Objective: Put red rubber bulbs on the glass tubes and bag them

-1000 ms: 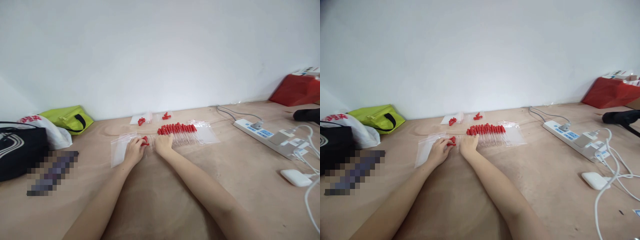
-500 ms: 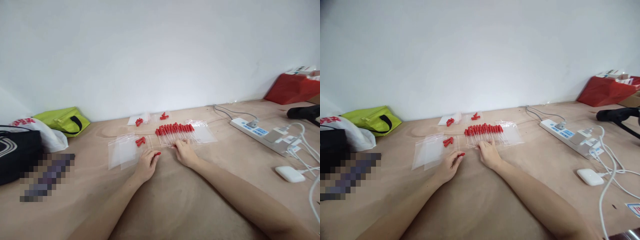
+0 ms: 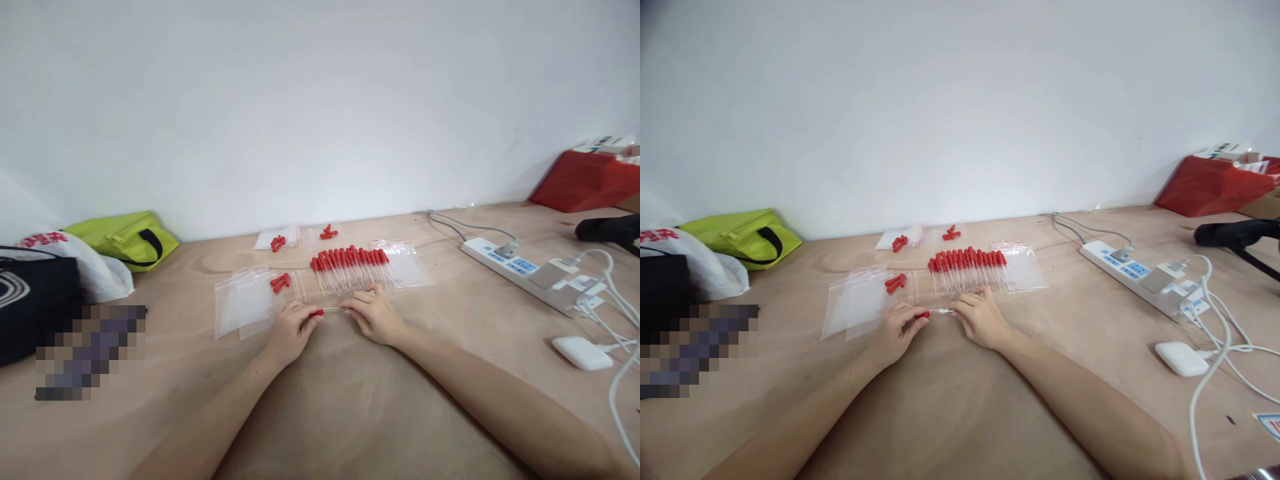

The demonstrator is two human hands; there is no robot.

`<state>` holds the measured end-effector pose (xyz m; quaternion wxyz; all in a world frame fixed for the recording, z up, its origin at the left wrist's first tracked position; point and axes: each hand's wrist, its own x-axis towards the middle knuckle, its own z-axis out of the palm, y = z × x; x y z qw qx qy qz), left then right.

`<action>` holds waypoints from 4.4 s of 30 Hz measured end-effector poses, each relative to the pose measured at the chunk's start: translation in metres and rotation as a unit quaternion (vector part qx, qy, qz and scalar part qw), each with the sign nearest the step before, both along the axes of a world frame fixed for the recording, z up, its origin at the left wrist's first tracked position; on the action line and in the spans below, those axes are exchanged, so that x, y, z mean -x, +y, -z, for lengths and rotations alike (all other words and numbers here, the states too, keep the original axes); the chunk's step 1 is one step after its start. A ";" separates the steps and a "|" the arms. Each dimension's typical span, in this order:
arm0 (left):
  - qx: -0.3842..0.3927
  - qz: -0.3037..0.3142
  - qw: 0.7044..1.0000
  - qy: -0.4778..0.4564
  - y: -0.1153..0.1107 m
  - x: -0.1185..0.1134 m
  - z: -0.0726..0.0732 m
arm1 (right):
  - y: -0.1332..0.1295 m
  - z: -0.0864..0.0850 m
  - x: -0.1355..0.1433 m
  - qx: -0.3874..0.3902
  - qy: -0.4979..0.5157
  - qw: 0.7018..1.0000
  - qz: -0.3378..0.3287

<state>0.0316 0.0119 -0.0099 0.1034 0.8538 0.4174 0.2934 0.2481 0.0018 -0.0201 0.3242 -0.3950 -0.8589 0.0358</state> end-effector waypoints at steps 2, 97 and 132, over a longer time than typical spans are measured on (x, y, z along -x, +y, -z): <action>-0.003 0.002 1.000 -0.001 0.000 0.000 0.000 | 0.000 -0.001 0.000 0.000 -0.007 1.000 -0.005; 0.137 -0.270 0.948 0.100 0.091 0.019 -0.022 | 0.054 -0.041 0.120 0.176 -0.111 0.930 0.302; 0.007 0.013 0.995 -0.097 -0.005 -0.006 0.002 | -0.008 0.001 0.004 -0.078 -0.020 0.995 0.054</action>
